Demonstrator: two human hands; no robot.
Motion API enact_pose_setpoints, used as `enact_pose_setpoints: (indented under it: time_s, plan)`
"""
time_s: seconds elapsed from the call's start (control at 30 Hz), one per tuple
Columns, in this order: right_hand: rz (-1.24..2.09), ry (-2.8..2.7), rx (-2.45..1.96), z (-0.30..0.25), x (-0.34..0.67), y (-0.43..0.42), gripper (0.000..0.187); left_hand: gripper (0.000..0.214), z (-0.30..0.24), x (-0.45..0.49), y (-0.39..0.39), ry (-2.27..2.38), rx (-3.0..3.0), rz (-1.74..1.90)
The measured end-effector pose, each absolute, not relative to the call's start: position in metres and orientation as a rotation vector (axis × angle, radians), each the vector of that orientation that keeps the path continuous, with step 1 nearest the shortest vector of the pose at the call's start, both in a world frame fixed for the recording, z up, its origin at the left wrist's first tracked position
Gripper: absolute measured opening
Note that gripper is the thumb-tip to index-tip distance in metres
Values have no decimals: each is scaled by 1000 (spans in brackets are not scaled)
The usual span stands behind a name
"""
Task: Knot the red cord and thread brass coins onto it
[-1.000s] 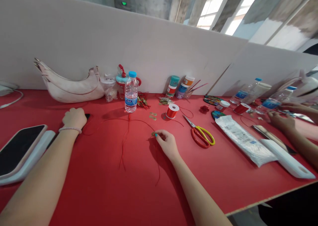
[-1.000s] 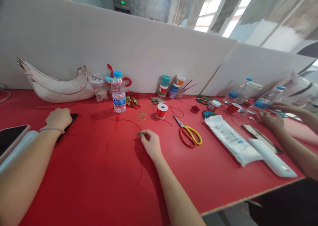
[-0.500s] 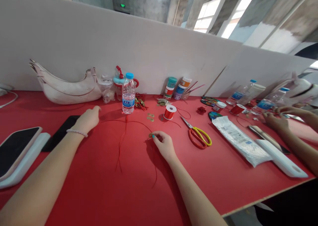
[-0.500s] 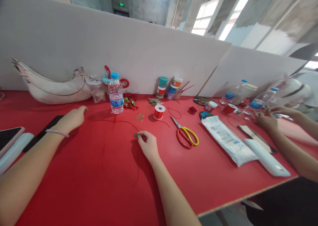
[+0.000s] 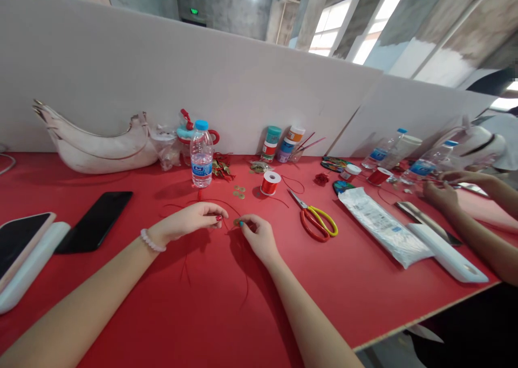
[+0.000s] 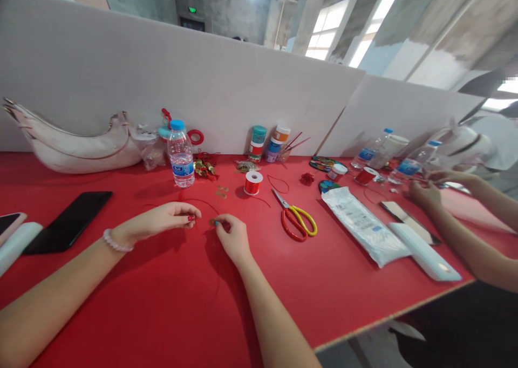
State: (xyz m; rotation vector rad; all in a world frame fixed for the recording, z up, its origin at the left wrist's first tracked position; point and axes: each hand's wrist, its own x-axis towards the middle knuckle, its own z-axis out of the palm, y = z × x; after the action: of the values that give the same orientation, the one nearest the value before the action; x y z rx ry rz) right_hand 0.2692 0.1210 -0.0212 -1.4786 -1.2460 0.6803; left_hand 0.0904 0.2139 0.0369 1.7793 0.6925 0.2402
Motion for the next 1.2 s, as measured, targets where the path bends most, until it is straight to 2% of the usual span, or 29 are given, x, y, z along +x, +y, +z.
enact_pose_setpoints:
  time_s: [0.2,0.43,1.2]
  plan:
    - [677,-1253,-1483,-19,269,121,18,24,19,99,217,752,1724,413]
    - [692,-1234,-1481,-21,271,122,17,19,7,104,218,872,2013,660]
    - [788,-1192,-1377,-23,272,125,18,18,-6,104,222,885,2090,606]
